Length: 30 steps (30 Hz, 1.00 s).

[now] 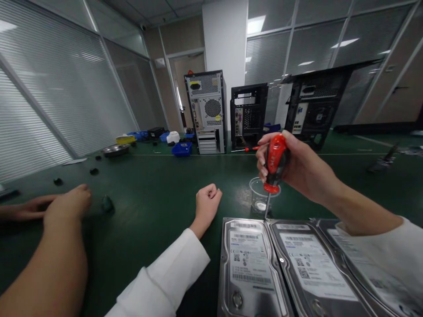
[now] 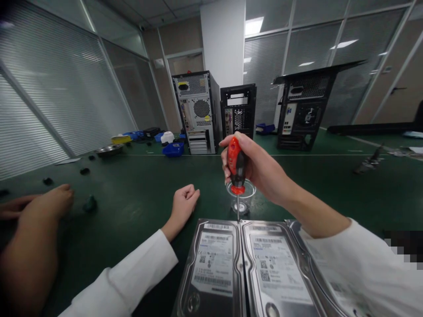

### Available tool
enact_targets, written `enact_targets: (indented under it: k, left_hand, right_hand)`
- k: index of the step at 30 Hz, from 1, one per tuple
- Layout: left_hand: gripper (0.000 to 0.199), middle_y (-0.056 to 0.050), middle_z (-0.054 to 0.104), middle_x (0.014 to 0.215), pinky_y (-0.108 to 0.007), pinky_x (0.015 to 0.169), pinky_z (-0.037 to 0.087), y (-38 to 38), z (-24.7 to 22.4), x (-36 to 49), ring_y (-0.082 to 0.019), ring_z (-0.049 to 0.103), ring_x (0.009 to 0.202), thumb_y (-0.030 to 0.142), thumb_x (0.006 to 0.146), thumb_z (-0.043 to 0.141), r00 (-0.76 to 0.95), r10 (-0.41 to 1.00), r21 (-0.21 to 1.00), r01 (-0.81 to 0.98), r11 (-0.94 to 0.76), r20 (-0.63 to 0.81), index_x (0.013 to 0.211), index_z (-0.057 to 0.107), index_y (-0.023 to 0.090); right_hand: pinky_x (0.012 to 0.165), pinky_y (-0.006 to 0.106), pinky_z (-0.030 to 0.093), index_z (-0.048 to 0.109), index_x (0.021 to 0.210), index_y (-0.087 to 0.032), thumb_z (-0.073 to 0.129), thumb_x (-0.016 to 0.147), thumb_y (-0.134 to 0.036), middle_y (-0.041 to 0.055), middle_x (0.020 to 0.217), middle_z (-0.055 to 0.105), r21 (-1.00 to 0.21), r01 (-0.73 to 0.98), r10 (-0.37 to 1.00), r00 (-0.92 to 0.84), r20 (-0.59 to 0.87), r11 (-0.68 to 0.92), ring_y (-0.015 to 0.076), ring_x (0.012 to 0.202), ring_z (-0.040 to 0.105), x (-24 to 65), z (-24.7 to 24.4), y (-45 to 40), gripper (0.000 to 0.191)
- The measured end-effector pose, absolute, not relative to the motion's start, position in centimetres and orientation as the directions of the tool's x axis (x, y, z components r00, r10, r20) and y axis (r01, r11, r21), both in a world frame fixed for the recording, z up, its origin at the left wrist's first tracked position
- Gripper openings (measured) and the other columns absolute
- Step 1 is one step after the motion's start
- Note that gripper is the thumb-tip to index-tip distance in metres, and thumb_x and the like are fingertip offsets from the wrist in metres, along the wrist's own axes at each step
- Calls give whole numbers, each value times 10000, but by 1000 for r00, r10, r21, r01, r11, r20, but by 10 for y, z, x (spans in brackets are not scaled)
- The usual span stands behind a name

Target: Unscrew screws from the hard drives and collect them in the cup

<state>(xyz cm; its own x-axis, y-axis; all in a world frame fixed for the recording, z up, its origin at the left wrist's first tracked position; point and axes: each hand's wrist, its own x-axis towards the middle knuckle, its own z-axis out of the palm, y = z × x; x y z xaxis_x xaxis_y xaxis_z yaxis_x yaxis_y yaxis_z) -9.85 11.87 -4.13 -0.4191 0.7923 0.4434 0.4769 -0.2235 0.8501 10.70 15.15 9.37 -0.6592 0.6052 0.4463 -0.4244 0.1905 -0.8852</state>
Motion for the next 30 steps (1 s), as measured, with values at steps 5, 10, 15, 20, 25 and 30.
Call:
enact_targets:
  k: [5,10,15,20,25,30]
  left_hand:
    - [301,36,246,497,-205,525,187,119,-39,-95,-55,244,509,107,674,472,-418,798,843,502,-196,434,519,215,123]
    - [301,31,241,500,-199,525,184,121,-41,-95,-60,253,512,142,687,467,-403,816,846,501,-182,414,529,211,126]
    - [321,27,252,513,-187,506,177,121,-45,-98,-66,269,498,244,711,485,-369,852,862,479,-169,372,552,227,139]
    - [350,29,256,506,-180,492,197,121,-45,-99,-66,284,478,307,713,502,-354,873,877,457,-150,335,554,235,147]
    - [362,35,261,488,-177,479,215,122,-46,-99,-61,297,451,307,712,518,-346,888,891,433,-135,303,548,237,147]
    - [361,44,277,461,-177,444,224,121,-46,-97,-62,332,405,309,715,518,-352,894,902,415,-117,278,555,234,155]
  right_hand:
    - [513,217,486,512,857,-218,626,799,-479,1,741,561,-888,-404,634,-632,446,221,115,582,564,108,91,156,291]
    - [486,204,436,449,880,-248,698,768,-374,-45,615,512,-861,-445,590,-635,499,248,96,516,495,112,89,157,301]
    - [549,256,462,558,937,-211,325,894,-620,25,716,538,-857,-482,601,-636,484,179,132,608,522,110,91,155,473]
    - [628,233,494,588,908,-187,446,914,-468,27,823,548,-863,-475,644,-609,462,170,116,712,540,107,89,159,315]
    - [706,247,508,467,835,-205,662,802,-331,-2,783,591,-814,-523,626,-553,550,253,127,779,580,107,87,162,235]
    - [473,221,374,454,877,-241,505,872,-500,-48,561,494,-825,-522,573,-616,540,216,85,443,431,108,92,156,264]
